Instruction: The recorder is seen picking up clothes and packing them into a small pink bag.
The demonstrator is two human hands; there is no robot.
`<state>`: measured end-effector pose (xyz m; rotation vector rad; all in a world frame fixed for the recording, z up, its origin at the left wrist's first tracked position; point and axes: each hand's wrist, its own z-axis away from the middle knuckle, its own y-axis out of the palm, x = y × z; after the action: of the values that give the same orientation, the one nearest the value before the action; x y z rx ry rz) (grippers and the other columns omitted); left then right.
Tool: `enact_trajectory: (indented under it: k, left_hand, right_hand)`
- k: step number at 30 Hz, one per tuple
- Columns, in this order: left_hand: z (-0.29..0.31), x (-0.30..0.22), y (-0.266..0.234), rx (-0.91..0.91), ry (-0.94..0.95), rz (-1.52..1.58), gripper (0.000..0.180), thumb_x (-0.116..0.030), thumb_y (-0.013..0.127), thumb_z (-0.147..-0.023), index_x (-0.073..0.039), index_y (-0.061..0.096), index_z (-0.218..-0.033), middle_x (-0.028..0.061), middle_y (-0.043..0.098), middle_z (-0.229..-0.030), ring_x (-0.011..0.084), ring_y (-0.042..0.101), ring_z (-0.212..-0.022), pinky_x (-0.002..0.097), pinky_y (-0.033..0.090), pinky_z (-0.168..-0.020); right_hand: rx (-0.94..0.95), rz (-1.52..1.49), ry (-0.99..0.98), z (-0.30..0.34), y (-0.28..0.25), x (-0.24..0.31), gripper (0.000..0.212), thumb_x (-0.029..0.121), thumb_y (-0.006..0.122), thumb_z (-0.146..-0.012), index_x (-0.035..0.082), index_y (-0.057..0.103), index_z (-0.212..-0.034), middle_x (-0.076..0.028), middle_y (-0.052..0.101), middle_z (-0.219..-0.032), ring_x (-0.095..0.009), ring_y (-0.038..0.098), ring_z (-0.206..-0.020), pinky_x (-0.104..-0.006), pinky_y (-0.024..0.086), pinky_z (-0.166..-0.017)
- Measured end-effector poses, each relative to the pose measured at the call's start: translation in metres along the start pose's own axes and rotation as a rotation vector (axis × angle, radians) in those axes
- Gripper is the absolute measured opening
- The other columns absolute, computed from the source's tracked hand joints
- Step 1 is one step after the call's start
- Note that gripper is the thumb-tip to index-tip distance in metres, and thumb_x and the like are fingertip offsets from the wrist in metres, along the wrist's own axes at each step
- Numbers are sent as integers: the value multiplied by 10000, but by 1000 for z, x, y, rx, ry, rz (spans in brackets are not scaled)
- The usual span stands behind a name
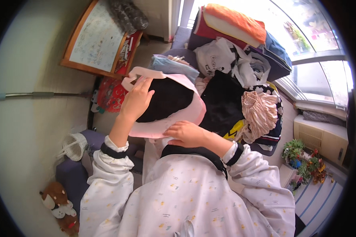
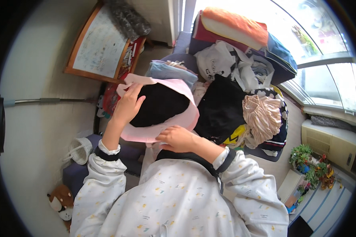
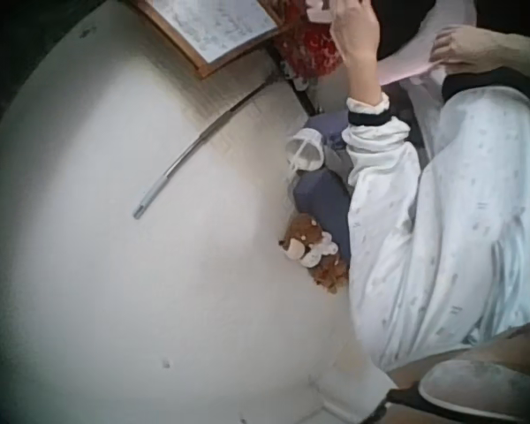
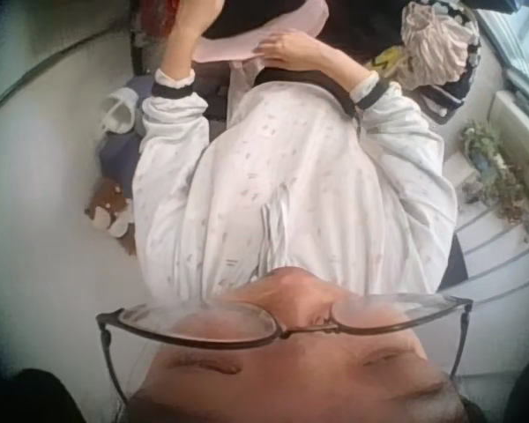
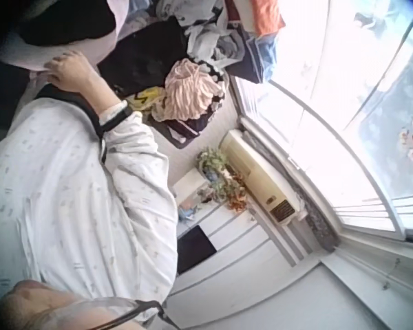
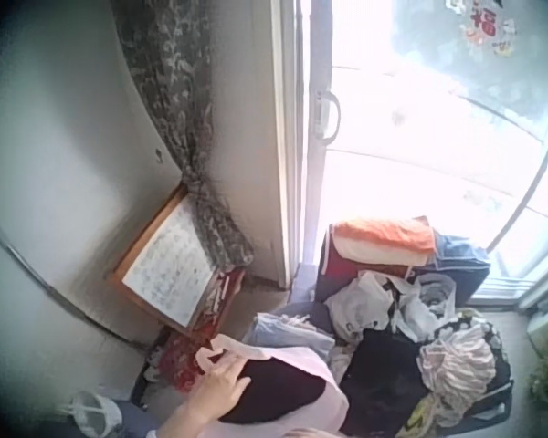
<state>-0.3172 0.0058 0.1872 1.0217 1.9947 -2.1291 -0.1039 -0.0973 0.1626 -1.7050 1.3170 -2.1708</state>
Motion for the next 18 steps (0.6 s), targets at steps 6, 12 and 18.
enact_trajectory:
  k: [6,12,18]
  left_hand:
    - [15,-6,28,137,-9,117,498,-191,596,-865,-35,446,-1314,199,560,-1207,351,547,-1098,417,453,-911]
    - [24,-41,26,347,-14,101,457,-227,584,-875,-56,490,-1288,170,563,-1216,344,550,-1093,413,455,-905]
    - [47,-41,29,457,-68,75,449,-217,588,-871,-46,500,-1277,176,569,-1207,345,547,-1098,404,444,-920]
  right_hand:
    - [-458,-72,240,74,-40,-2,224,2,591,-751,82,644,-954,-93,642,-871,-273,619,-835,-367,493,-745]
    - [-730,-175,1045,200,-4,-109,231,27,615,-771,64,630,-999,-117,647,-983,-283,619,-940,-358,498,-816]
    - [-466,332,1132,227,53,-135,746,87,776,-628,159,463,-1301,-117,436,-1362,-307,461,-1210,-397,415,-962]
